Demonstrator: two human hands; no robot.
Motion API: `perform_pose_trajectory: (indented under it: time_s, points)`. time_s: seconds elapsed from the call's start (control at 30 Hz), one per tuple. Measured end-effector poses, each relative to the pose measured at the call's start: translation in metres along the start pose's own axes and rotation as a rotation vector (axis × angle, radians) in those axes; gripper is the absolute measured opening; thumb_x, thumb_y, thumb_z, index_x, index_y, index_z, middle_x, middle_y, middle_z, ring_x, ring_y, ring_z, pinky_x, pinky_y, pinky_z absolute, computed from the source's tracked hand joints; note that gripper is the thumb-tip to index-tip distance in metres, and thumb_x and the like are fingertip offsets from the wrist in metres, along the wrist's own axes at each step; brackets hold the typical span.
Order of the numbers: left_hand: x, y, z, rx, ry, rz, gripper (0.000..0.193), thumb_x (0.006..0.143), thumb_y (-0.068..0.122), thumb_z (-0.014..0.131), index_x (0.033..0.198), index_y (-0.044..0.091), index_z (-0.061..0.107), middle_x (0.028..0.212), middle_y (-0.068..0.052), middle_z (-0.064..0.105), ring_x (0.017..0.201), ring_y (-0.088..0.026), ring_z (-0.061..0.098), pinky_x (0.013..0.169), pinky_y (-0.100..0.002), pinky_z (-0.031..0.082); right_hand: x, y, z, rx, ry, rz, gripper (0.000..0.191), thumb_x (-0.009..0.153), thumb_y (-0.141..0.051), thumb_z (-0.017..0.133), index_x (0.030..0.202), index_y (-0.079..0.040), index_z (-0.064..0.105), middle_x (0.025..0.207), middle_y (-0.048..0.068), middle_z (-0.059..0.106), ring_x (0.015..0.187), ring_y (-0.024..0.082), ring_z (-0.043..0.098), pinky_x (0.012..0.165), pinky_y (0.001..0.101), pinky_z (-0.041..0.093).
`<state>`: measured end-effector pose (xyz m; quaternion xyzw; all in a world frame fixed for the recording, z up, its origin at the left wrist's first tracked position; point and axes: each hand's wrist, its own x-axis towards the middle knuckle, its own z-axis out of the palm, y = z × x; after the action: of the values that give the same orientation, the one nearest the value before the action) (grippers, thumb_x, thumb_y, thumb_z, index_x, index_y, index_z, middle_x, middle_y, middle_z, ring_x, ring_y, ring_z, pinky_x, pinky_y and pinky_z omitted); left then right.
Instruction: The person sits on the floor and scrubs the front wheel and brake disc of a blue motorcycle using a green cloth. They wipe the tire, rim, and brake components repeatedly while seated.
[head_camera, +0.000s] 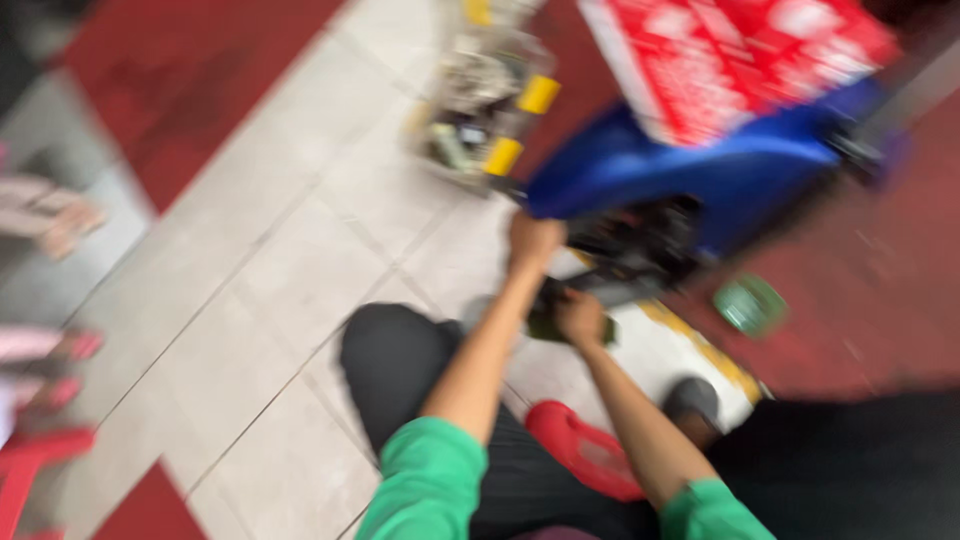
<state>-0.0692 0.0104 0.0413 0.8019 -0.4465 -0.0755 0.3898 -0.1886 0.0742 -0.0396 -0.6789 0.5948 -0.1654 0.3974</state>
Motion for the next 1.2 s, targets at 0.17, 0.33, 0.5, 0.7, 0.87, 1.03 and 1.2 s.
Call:
perform_pose_trajectory:
  time_s: [0.17,0.33,0.5,0.7,0.87,1.03,1.2]
  points:
    - [-0.012,-0.025,0.009,-0.008,0.006,0.042,0.025,0.091,0.017,0.05,0.096,0.001,0.069,0.095,-0.029,0.071,0.096,-0.052,0.064,0.081,-0.058,0.048,-0.024,0.017,0.038,0.295,0.456,-0.106,0.021,0.087,-0.01,0.065,0.104,0.002,0.069,0.091,0.025,0.068,0.082,0.044,0.067,0.073,0.05,0.053]
    - [-0.017,-0.03,0.001,-0.107,0.023,0.09,0.028,0.098,0.016,0.047,0.104,-0.003,0.066,0.103,-0.03,0.07,0.101,-0.053,0.063,0.082,-0.057,0.048,-0.024,0.038,0.029,0.22,0.251,0.186,0.021,0.097,-0.019,0.065,0.098,0.002,0.069,0.092,0.026,0.069,0.089,0.047,0.068,0.077,0.0517,0.053]
    - [-0.019,-0.034,0.004,-0.089,0.037,0.099,0.029,0.095,0.014,0.047,0.106,-0.002,0.068,0.106,-0.03,0.07,0.103,-0.053,0.063,0.085,-0.056,0.048,-0.021,0.032,0.035,0.403,0.247,0.041,0.03,0.091,-0.024,0.07,0.099,0.005,0.067,0.095,0.029,0.069,0.093,0.046,0.069,0.081,0.0489,0.057]
    - [-0.014,-0.041,0.004,-0.079,0.048,0.128,0.03,0.097,0.016,0.047,0.109,-0.003,0.067,0.109,-0.031,0.069,0.105,-0.053,0.061,0.087,-0.056,0.047,0.015,0.059,0.017,0.051,0.139,0.459,0.038,0.086,-0.032,0.073,0.098,0.004,0.066,0.102,0.029,0.07,0.096,0.045,0.069,0.081,0.0523,0.056]
    - [-0.019,-0.043,0.006,-0.062,0.042,0.072,0.031,0.098,0.019,0.047,0.11,-0.002,0.068,0.111,-0.029,0.07,0.109,-0.052,0.062,0.09,-0.055,0.048,0.008,0.054,0.027,0.128,0.098,0.415,0.041,0.08,-0.028,0.075,0.1,0.006,0.064,0.099,0.031,0.071,0.096,0.047,0.07,0.084,0.051,0.057]
    - [-0.017,-0.042,0.006,-0.155,0.039,0.143,0.034,0.101,0.02,0.046,0.115,-0.004,0.066,0.115,-0.03,0.069,0.111,-0.051,0.061,0.091,-0.052,0.048,0.004,0.043,0.031,0.262,0.142,0.52,0.039,0.079,-0.026,0.077,0.095,0.008,0.067,0.097,0.033,0.071,0.097,0.047,0.07,0.086,0.0497,0.057]
    - [-0.015,-0.04,0.004,-0.138,0.021,0.108,0.033,0.101,0.019,0.048,0.115,-0.003,0.068,0.115,-0.028,0.07,0.112,-0.05,0.062,0.092,-0.051,0.048,0.005,0.054,0.017,0.137,0.082,0.56,0.047,0.085,-0.035,0.076,0.1,0.007,0.063,0.098,0.031,0.071,0.093,0.045,0.071,0.079,0.0514,0.057]
